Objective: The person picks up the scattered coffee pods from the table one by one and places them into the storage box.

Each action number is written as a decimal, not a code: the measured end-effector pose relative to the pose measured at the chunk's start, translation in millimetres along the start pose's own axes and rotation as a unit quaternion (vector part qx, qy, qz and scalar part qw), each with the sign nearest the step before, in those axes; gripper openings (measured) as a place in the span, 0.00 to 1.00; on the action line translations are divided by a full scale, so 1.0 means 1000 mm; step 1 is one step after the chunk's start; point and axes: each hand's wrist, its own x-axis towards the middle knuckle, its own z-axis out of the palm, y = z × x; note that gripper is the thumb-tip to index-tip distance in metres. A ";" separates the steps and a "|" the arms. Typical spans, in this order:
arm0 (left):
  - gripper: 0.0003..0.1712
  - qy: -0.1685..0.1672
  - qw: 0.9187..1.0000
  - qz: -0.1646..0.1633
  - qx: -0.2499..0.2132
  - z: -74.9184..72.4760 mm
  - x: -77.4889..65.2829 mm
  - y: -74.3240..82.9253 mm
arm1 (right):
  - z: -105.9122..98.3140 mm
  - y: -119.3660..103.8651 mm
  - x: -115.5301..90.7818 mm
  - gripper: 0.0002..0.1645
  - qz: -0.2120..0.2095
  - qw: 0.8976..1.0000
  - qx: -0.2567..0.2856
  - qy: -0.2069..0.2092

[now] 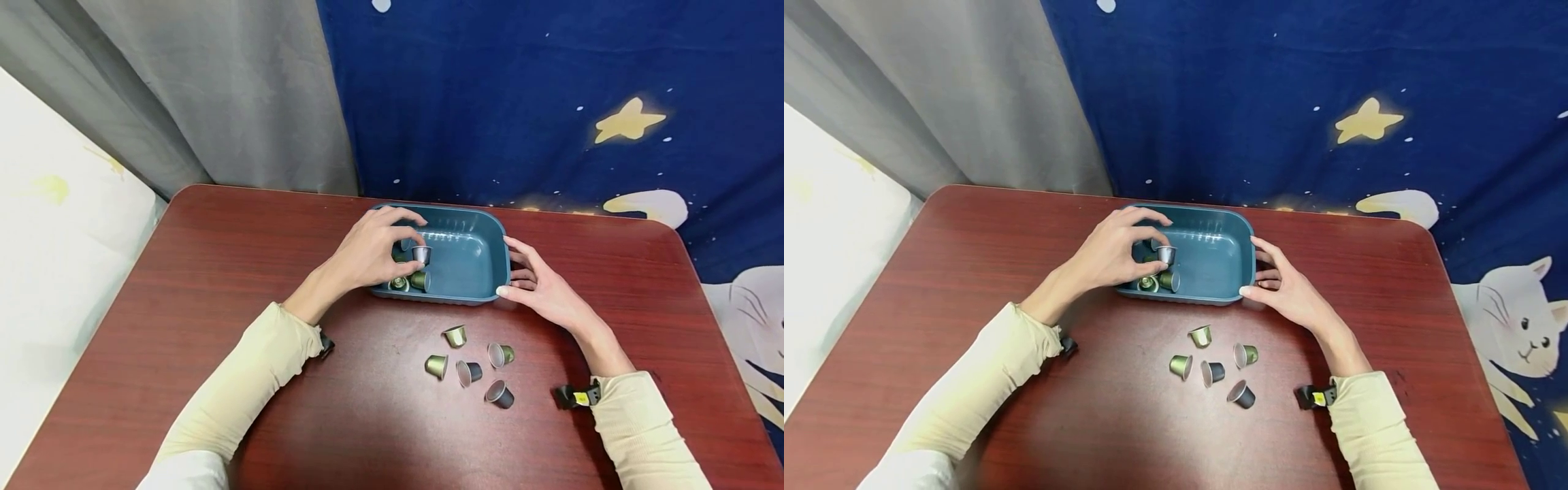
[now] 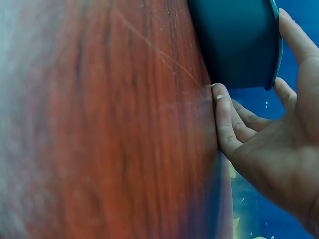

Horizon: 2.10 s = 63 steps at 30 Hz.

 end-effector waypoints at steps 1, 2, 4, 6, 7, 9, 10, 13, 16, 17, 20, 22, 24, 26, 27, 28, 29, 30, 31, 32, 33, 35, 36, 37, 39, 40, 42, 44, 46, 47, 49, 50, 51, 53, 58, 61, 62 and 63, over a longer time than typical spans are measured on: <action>0.13 -0.001 1.000 -0.002 0.000 0.001 0.001 -0.001 | 0.000 0.000 0.000 0.53 0.000 1.000 0.000 0.000; 0.13 -0.002 1.000 -0.004 0.000 0.001 0.002 -0.001 | -0.001 0.000 0.000 0.53 -0.001 1.000 0.000 0.000; 0.14 -0.007 1.000 -0.008 0.002 0.003 0.004 -0.002 | -0.001 0.000 0.000 0.53 -0.002 1.000 0.001 -0.001; 0.15 -0.014 1.000 -0.010 0.006 0.004 0.006 -0.004 | -0.001 0.000 0.000 0.53 -0.004 1.000 0.003 -0.003; 0.15 -0.017 1.000 -0.013 0.008 0.004 0.006 -0.005 | 0.000 0.000 0.000 0.53 -0.005 1.000 0.004 -0.003; 0.16 -0.023 1.000 -0.015 0.014 0.005 0.007 -0.006 | 0.000 0.000 0.001 0.53 -0.006 1.000 0.005 -0.004; 0.16 -0.025 0.999 -0.017 0.016 0.005 0.008 -0.006 | 0.000 0.000 0.001 0.53 -0.007 1.000 0.004 -0.003; 0.16 -0.027 0.999 -0.022 0.022 0.006 0.009 -0.008 | 0.000 0.000 0.001 0.53 -0.008 1.000 0.002 -0.002; 0.16 -0.027 0.999 -0.027 0.026 0.006 0.010 -0.010 | -0.001 0.000 0.001 0.53 -0.010 1.000 0.003 -0.002; 0.17 -0.028 0.999 -0.029 0.026 0.007 0.011 -0.010 | 0.000 0.001 0.001 0.53 -0.011 1.000 0.005 -0.001; 0.17 -0.028 0.999 -0.030 0.025 0.009 0.011 -0.012 | 0.000 0.001 0.001 0.53 -0.013 1.000 0.007 0.001; 0.18 -0.027 0.999 -0.030 0.024 0.011 0.010 -0.012 | 0.000 0.002 0.001 0.53 -0.015 1.000 0.007 0.002; 0.17 -0.023 0.999 -0.029 0.024 0.012 0.010 -0.013 | 0.001 0.002 0.001 0.53 -0.015 1.000 0.006 0.001; 0.17 -0.021 0.999 -0.029 0.027 0.015 0.009 -0.015 | 0.001 0.002 0.000 0.53 -0.012 1.000 0.004 0.001; 0.17 -0.022 0.999 -0.029 0.029 0.016 0.009 -0.015 | 0.000 0.002 0.000 0.53 -0.011 1.000 0.002 0.001; 0.17 -0.023 0.999 -0.029 0.030 0.017 0.009 -0.016 | 0.000 0.002 0.000 0.53 -0.010 1.000 0.002 0.001; 0.17 -0.025 0.999 -0.030 0.031 0.018 0.009 -0.016 | 0.000 0.002 -0.001 0.53 -0.009 1.000 0.002 0.000; 0.16 -0.027 0.999 -0.030 0.033 0.019 0.009 -0.017 | 0.000 0.002 -0.001 0.53 -0.007 1.000 0.001 0.000; 0.16 -0.030 0.998 -0.030 0.036 0.020 0.008 -0.017 | 0.000 0.002 -0.001 0.53 -0.006 1.000 0.002 -0.001; 0.17 -0.031 0.998 -0.030 0.037 0.021 0.008 -0.017 | 0.000 0.002 -0.001 0.53 -0.007 1.000 0.002 -0.001; 0.16 -0.033 0.998 -0.030 0.039 0.021 0.008 -0.017 | 0.000 0.002 -0.001 0.53 -0.008 1.000 0.004 -0.002; 0.16 -0.038 0.998 -0.029 0.042 0.022 0.008 -0.018 | 0.000 0.002 0.000 0.53 -0.008 1.000 0.006 -0.003; 0.16 -0.041 0.998 -0.029 0.045 0.022 0.008 -0.018 | 0.000 0.003 0.000 0.53 -0.008 1.000 0.006 -0.003; 0.16 -0.045 0.997 -0.029 0.046 0.022 0.007 -0.018 | 0.001 0.003 0.000 0.53 -0.009 1.000 0.007 -0.002; 0.15 -0.052 0.997 -0.029 0.051 0.023 0.008 -0.018 | 0.001 0.003 0.000 0.53 -0.009 1.000 0.006 -0.001; 0.15 -0.055 0.997 -0.030 0.053 0.023 0.008 -0.018 | 0.001 0.003 0.000 0.53 -0.010 1.000 0.006 -0.001; 0.15 -0.059 0.996 -0.030 0.057 0.023 0.008 -0.018 | 0.001 0.003 0.000 0.52 -0.010 1.000 0.006 -0.001; 0.15 -0.060 0.996 -0.030 0.061 0.023 0.008 -0.018 | 0.001 0.002 0.000 0.52 -0.010 1.000 0.006 -0.001; 0.15 -0.059 0.996 -0.028 0.063 0.023 0.008 -0.018 | 0.001 0.002 0.000 0.52 -0.011 1.000 0.007 -0.002; 0.14 -0.059 0.996 -0.027 0.064 0.023 0.008 -0.018 | 0.001 0.002 0.000 0.52 -0.011 1.000 0.007 -0.002; 0.14 -0.057 0.996 -0.024 0.067 0.023 0.007 -0.018 | 0.001 0.002 0.001 0.52 -0.013 1.000 0.008 -0.001; 0.14 -0.057 0.996 -0.023 0.069 0.024 0.007 -0.018 | 0.001 0.002 0.001 0.52 -0.013 1.000 0.007 -0.001; 0.14 -0.057 0.996 -0.020 0.070 0.025 0.006 -0.018 | 0.002 0.003 0.000 0.52 -0.011 1.000 0.006 0.000; 0.14 -0.060 0.995 -0.017 0.074 0.025 0.006 -0.018 | 0.002 0.002 0.000 0.52 -0.008 1.000 0.004 -0.001; 0.16 -0.066 0.994 -0.012 0.081 0.025 0.006 -0.018 | 0.001 0.000 -0.001 0.53 -0.004 1.000 -0.002 -0.001; 0.16 -0.069 0.994 -0.014 0.085 0.027 0.005 -0.017 | 0.001 0.000 -0.001 0.52 -0.006 1.000 -0.003 0.002; 0.16 -0.071 0.994 -0.015 0.086 0.027 0.005 -0.017 | 0.001 0.001 -0.001 0.52 -0.007 1.000 -0.003 0.002; 0.16 -0.073 0.994 -0.017 0.086 0.026 0.005 -0.017 | 0.001 0.001 -0.001 0.52 -0.007 1.000 -0.003 0.001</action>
